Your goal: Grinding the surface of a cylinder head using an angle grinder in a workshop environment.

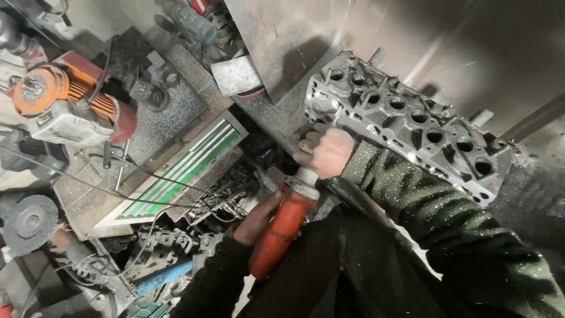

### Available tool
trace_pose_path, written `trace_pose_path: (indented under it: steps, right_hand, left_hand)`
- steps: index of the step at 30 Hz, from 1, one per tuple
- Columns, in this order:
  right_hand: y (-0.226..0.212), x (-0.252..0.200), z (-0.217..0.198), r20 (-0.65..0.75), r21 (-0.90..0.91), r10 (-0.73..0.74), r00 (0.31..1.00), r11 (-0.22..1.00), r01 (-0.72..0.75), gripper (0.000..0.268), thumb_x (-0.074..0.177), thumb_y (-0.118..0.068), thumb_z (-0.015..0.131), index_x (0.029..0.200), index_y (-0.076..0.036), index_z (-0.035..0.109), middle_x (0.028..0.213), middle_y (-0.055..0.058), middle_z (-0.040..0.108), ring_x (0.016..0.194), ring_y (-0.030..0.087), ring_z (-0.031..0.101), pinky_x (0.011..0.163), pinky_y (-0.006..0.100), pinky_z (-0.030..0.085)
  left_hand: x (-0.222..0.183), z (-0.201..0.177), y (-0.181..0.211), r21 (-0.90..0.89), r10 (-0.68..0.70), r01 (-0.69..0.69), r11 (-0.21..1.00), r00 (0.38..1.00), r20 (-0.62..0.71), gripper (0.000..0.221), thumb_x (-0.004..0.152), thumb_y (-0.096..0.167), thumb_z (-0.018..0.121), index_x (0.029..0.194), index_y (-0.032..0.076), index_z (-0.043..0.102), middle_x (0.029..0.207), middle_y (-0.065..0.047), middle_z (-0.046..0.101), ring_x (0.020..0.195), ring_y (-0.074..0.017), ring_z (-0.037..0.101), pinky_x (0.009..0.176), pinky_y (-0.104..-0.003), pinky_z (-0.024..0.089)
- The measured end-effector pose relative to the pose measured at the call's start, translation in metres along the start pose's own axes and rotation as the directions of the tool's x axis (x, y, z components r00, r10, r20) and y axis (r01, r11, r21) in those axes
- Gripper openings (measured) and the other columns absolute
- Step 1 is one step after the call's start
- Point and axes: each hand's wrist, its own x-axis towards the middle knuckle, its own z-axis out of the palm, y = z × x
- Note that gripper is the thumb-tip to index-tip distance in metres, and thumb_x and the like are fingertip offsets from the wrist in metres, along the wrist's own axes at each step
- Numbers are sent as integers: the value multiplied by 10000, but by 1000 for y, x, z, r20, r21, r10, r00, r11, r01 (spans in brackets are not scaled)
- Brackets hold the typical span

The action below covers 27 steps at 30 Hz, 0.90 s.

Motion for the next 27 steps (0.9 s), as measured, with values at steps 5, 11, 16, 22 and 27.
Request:
trace_pose_path:
  steps: [5,11,16,22,27]
  right_hand:
    - [-3,-3,12,-13,-4,-13,1000,1000,13,179,955,-273,541,817,-242,650,659,1,611,593,211,611,625,412,539]
    - [-8,-7,26,-16,31,-34,999,999,35,155,954,-255,598,822,-204,660,675,2,599,585,223,586,639,417,521]
    - [-6,7,6,-33,32,-40,999,999,41,115,950,-239,615,863,-203,682,688,19,605,594,221,598,625,406,521]
    - [-8,7,18,-77,49,-2,997,999,6,155,986,-193,596,887,-176,714,734,30,631,575,234,579,588,396,494]
    - [-27,65,-42,-83,-179,260,962,946,-271,151,742,-185,813,726,-173,664,751,-55,695,677,165,673,612,325,559]
  left_hand:
    - [25,-12,-45,-55,-177,173,983,980,-92,614,1022,483,670,1400,0,660,1486,-203,606,1419,-315,530,1275,-545,304]
    - [56,-56,-100,-123,-194,192,974,981,-12,573,1039,512,614,1363,45,687,1336,-175,680,1255,-287,605,1169,-499,379]
    - [59,-64,-95,-161,-171,212,964,956,239,688,1087,564,419,1214,-69,661,928,-228,766,745,-322,745,712,-408,613]
    - [33,-32,-24,93,-138,142,985,989,-52,1035,991,589,703,1652,-67,251,1698,-304,317,1583,-419,315,1295,-579,228]
    - [69,-96,-58,-129,-128,155,979,972,198,497,1101,408,486,1345,-19,563,1027,-232,733,711,-291,730,605,-374,632]
